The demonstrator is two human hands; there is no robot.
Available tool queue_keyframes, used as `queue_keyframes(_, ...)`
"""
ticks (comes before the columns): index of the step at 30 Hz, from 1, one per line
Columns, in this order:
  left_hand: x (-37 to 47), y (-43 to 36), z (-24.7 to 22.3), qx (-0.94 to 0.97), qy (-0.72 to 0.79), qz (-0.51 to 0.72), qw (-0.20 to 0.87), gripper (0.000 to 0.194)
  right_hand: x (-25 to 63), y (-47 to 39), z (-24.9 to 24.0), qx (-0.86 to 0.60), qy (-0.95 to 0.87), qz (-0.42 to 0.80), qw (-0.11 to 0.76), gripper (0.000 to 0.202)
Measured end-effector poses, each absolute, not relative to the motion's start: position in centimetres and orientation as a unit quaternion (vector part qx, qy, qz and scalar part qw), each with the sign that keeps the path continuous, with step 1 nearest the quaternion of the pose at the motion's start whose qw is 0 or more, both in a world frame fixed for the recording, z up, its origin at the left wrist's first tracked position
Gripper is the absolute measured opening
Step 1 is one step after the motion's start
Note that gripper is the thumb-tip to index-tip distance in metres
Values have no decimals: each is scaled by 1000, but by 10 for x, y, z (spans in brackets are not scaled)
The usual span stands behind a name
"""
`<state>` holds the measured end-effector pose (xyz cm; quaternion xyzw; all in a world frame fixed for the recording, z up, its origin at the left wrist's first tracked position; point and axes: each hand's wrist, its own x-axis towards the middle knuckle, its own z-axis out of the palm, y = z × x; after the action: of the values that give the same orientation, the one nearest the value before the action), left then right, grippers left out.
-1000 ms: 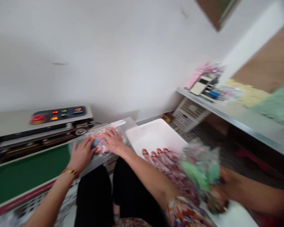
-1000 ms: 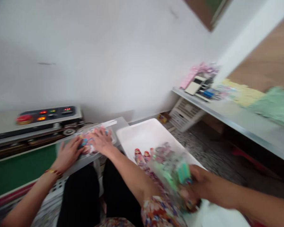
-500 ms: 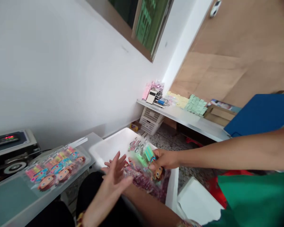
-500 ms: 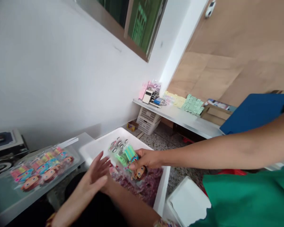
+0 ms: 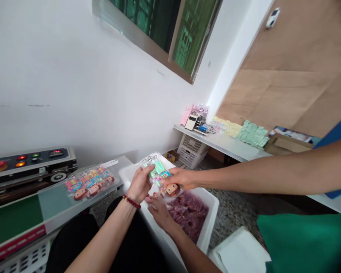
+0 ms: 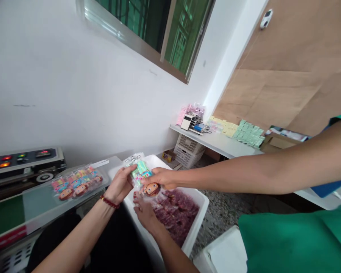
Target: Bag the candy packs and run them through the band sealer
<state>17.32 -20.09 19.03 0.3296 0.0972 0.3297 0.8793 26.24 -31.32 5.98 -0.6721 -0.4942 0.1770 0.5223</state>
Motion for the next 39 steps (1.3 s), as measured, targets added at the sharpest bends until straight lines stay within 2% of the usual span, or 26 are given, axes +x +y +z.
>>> queue_keyframes(2,174,-192,184,330,96,314,885,30,275,-316,43,-682,-478,188,520,13)
queue_keyframes(5,173,-182,176,330,82,298,892,32,297,-325,30,-668,-429,213,570,12)
queue_keyframes(9,167,-175,167,354,74,304,881,40,313,-332,38,-609,-353,270,657,27)
queue_keyframes(13,160,-175,163,401,66,302,862,44,319,-329,70,-534,-284,319,729,55)
queue_keyframes(19,155,-176,159,473,49,310,823,38,301,-320,119,-523,-409,348,661,79)
queue_keyframes(21,156,-176,158,497,44,307,810,36,288,-316,125,-521,-429,354,648,78)
queue_keyframes(23,157,-178,158,518,40,302,800,40,276,-312,127,-522,-429,349,650,68)
queue_keyframes(27,157,-184,159,547,32,290,785,63,269,-310,122,-519,-403,322,682,40)
queue_keyframes(29,156,-189,159,561,32,291,774,76,271,-312,120,-504,-394,315,701,36)
queue_keyframes(31,156,-195,155,584,37,304,752,79,272,-315,120,-496,-383,302,719,35)
queue_keyframes(33,158,-201,149,605,60,325,725,68,273,-318,121,-495,-367,285,734,35)
queue_keyframes(36,162,-209,140,618,113,356,692,38,272,-319,122,-505,-352,256,745,37)
queue_keyframes(39,165,-211,136,635,131,368,667,32,272,-319,118,-509,-344,243,751,41)
